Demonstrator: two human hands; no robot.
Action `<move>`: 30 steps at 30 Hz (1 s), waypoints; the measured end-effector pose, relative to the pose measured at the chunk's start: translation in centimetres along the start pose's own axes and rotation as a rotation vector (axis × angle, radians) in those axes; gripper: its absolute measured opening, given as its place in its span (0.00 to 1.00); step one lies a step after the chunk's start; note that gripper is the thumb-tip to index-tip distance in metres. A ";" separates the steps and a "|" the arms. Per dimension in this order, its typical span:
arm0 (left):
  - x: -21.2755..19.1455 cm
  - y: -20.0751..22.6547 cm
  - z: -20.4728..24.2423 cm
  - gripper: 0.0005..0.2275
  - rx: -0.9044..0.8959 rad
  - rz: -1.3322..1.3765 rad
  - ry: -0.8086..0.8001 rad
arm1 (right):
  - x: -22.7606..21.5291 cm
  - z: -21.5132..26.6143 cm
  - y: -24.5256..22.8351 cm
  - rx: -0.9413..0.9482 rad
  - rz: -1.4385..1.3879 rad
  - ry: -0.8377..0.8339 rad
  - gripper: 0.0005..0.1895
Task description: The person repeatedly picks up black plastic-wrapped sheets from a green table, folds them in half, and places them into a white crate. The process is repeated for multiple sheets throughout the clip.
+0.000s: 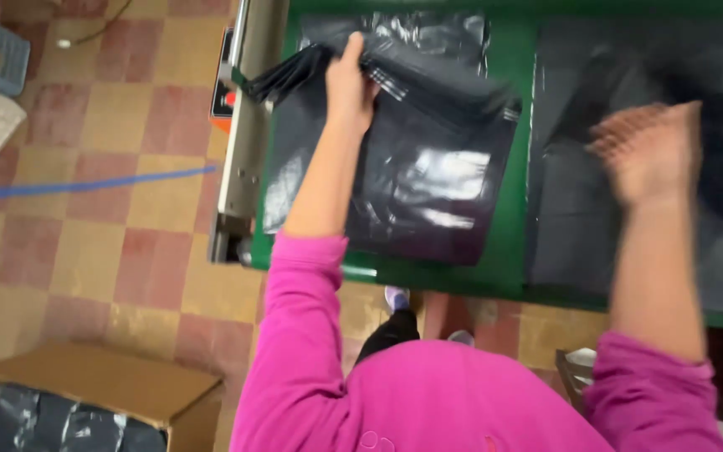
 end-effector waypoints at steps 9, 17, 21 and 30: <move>-7.2 5.2 7.5 0.26 0.439 -1.595 0.111 | 5.9 10.7 21.8 0.355 0.853 0.035 0.23; -25.0 6.4 17.9 0.19 0.120 -1.624 0.486 | 7.8 12.5 20.2 0.364 0.896 -0.015 0.32; -27.3 6.1 18.8 0.14 0.084 -1.480 0.435 | 9.2 12.5 18.2 0.353 1.101 -0.134 0.35; -9.8 9.0 12.3 0.22 0.267 -1.979 0.379 | 18.1 -9.0 11.0 -0.243 1.634 -0.373 0.25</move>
Point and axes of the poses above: each hand's wrist, its own z-axis away from the middle knuckle, its own x-axis out of the palm, y = z × x, the point moved 9 cm from there along -z, towards the middle knuckle, and after that the axes turned 5 degrees about -x, right-handed, at the moved point
